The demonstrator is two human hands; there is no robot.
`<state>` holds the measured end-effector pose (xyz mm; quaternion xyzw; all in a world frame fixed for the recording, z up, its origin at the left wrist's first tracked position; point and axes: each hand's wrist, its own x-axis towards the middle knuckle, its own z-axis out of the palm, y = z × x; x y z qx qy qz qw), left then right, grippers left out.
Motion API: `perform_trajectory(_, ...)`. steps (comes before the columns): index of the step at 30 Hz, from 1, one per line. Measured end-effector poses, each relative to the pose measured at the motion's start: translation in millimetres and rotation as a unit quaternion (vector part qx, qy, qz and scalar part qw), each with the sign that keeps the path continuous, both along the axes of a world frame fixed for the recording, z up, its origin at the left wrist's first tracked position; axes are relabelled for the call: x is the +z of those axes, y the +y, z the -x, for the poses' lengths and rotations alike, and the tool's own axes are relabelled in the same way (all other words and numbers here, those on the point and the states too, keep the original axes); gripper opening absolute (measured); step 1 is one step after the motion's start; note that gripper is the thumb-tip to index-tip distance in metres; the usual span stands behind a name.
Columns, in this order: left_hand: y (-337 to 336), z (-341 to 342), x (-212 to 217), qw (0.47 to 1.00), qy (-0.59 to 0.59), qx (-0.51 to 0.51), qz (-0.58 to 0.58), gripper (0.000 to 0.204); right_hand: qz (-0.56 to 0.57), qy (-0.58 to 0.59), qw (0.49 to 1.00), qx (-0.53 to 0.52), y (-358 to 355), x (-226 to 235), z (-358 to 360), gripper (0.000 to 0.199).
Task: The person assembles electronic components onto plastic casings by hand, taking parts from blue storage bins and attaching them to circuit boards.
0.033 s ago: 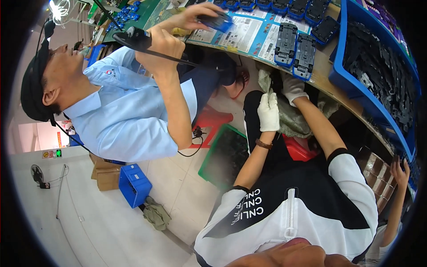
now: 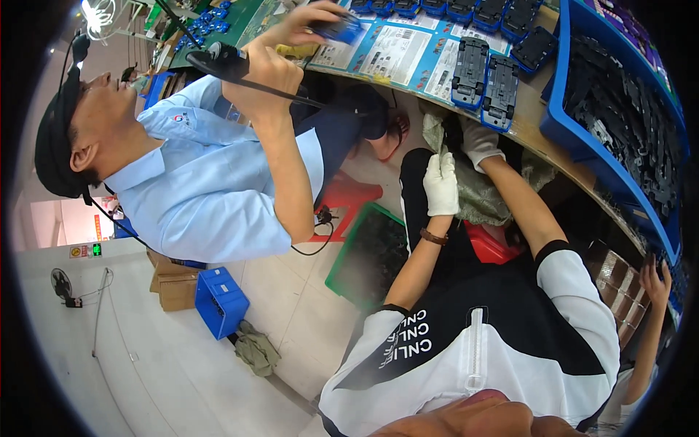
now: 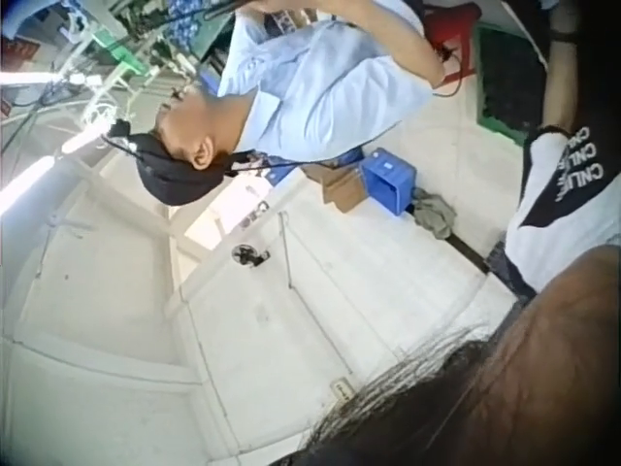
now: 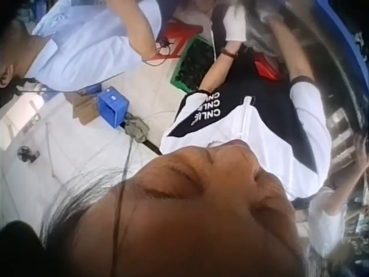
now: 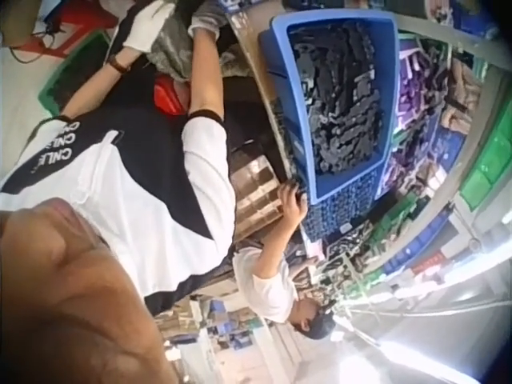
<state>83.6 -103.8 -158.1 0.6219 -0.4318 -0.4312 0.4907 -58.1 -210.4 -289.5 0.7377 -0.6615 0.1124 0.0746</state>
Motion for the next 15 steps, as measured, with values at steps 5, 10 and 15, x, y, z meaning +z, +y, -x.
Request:
perform_trajectory(5,3,-30,21,0.997,-0.044,0.044,0.037,0.023,0.074,0.060,0.994,0.058,17,21,-17,0.057)
perform_trajectory(10,-8,-51,30,0.988,0.090,0.094,0.082,0.019,0.155,-0.012,0.976,0.155,58,54,-2,0.037)
perform_trajectory(15,9,-14,53,0.998,0.000,0.003,0.061,0.021,0.247,-0.014,0.968,0.031,37,72,-14,0.038)
